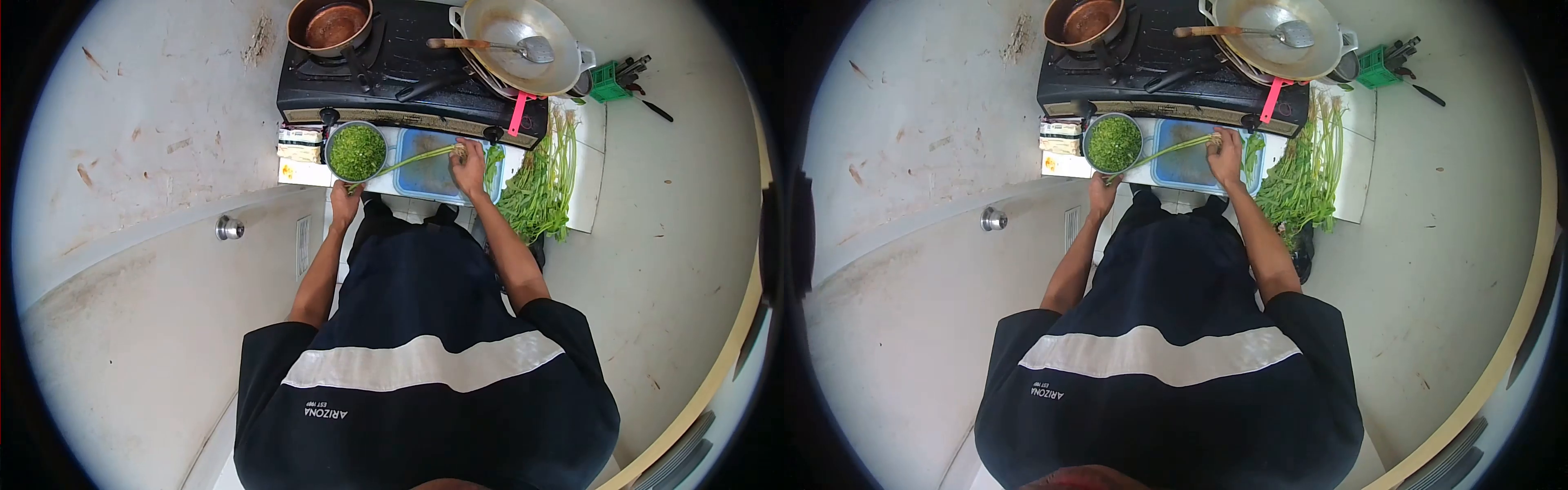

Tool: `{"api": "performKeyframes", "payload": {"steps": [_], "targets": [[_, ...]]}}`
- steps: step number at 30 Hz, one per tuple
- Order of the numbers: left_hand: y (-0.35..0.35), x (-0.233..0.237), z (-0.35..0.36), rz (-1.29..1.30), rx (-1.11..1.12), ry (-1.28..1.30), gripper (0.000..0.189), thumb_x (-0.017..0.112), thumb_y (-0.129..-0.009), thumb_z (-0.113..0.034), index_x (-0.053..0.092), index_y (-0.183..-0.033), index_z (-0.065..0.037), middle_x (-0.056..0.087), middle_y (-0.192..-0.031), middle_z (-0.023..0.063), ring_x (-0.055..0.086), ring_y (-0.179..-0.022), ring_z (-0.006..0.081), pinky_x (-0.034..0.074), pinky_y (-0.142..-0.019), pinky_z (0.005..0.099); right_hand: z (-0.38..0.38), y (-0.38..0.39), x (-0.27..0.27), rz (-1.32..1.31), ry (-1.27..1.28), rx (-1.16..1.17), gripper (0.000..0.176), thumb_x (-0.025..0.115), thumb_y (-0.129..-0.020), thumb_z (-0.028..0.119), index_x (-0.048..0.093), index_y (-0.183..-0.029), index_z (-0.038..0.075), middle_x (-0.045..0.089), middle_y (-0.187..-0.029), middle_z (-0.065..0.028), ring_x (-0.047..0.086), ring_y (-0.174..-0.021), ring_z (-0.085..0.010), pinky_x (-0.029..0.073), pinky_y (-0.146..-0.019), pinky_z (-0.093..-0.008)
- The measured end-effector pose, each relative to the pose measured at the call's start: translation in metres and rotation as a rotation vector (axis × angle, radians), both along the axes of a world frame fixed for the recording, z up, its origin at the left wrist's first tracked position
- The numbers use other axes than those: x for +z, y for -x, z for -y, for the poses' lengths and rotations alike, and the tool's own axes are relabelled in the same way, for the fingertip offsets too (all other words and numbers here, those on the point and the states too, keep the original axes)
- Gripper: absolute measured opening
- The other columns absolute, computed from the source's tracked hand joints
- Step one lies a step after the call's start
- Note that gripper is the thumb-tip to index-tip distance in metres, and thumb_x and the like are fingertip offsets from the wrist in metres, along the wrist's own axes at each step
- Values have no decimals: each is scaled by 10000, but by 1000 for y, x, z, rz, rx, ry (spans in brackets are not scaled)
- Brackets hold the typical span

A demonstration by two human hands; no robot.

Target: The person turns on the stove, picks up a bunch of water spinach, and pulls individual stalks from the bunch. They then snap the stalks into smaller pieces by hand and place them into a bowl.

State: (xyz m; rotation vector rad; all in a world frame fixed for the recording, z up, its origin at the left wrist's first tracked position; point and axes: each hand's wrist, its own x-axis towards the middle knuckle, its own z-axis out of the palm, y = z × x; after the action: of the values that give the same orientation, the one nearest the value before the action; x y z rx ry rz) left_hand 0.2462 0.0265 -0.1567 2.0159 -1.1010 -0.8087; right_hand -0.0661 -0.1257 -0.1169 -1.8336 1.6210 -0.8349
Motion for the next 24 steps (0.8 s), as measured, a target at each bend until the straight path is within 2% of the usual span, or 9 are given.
{"api": "performKeyframes", "payload": {"steps": [1, 3, 5, 6, 8, 16, 18, 19, 24], "targets": [[-3, -5, 0, -24, -11, 15, 413, 802, -873, -225, 646, -1104, 80, 732, -1042, 232, 715, -966, 328, 539, -873, 405, -3, 2, 0, -4, -1, -3, 401, 741, -837, 96, 667, -1231, 73, 606, -1168, -164, 613, -1073, -357, 486, -978, -418], [-4, -11, 0, -49, -22, 30, 397, 800, -873, -197, 642, -1109, 80, 735, -1054, 227, 716, -976, 321, 537, -885, 398, -6, 5, 1, -46, 15, 42, 498, 733, -823, 81, 613, -1306, 66, 572, -1263, -172, 545, -1208, -376, 433, -1067, -424], [-4, -13, -3, 11, -20, 56, 327, 798, -833, -140, 643, -1052, 47, 658, -996, 220, 647, -952, 396, 509, -858, 461, -11, 8, 4, -62, 20, 47, 540, 729, -823, 82, 577, -1341, 59, 548, -1315, -180, 515, -1251, -387, 409, -1096, -432], [-4, -7, -4, 10, -21, 55, 327, 798, -833, -140, 643, -1052, 47, 658, -996, 220, 647, -952, 396, 509, -858, 461, -15, 8, 7, -76, 26, 53, 583, 724, -823, 83, 541, -1376, 52, 525, -1367, -189, 486, -1294, -399, 386, -1125, -439], [-3, 10, -3, 175, -139, 102, 352, 799, -814, -121, 624, -1066, 51, 626, -1030, 222, 604, -999, 399, 484, -889, 478, -21, 9, 13, -102, 52, 46, 610, 718, -825, 82, 511, -1398, 42, 496, -1409, -196, 459, -1321, -409, 369, -1139, -456], [-11, -10, -13, 147, -68, 29, 390, 794, -807, -109, 600, -1111, 40, 592, -1092, 218, 560, -1057, 402, 456, -934, 487, -45, 9, 13, -196, 13, 29, 694, 699, -831, 82, 434, -1472, 41, 384, -1537, -224, 376, -1405, -435, 331, -1164, -505], [-14, -9, -15, 149, -67, 37, 395, 794, -804, -107, 598, -1115, 39, 592, -1100, 217, 560, -1063, 398, 456, -938, 484, -49, 8, 13, -192, 30, 43, 760, 689, -824, 97, 380, -1517, 60, 326, -1590, -202, 315, -1464, -418, 280, -1167, -587], [-14, -5, -16, 161, -79, 28, 388, 784, -806, -89, 596, -1123, 35, 590, -1113, 213, 560, -1069, 399, 454, -944, 482, -50, 7, 14, -190, 29, 44, 760, 689, -824, 97, 380, -1517, 60, 326, -1590, -202, 315, -1464, -418, 280, -1167, -587], [-15, 5, -23, 185, -63, 90, 364, 729, -817, -17, 595, -1154, 16, 596, -1142, 190, 573, -1069, 372, 475, -923, 455, -54, 4, 15, -310, -31, 48, 757, 661, -868, 133, 331, -1546, 69, 249, -1641, -181, 207, -1531, -398, 147, -1172, -716]]}}
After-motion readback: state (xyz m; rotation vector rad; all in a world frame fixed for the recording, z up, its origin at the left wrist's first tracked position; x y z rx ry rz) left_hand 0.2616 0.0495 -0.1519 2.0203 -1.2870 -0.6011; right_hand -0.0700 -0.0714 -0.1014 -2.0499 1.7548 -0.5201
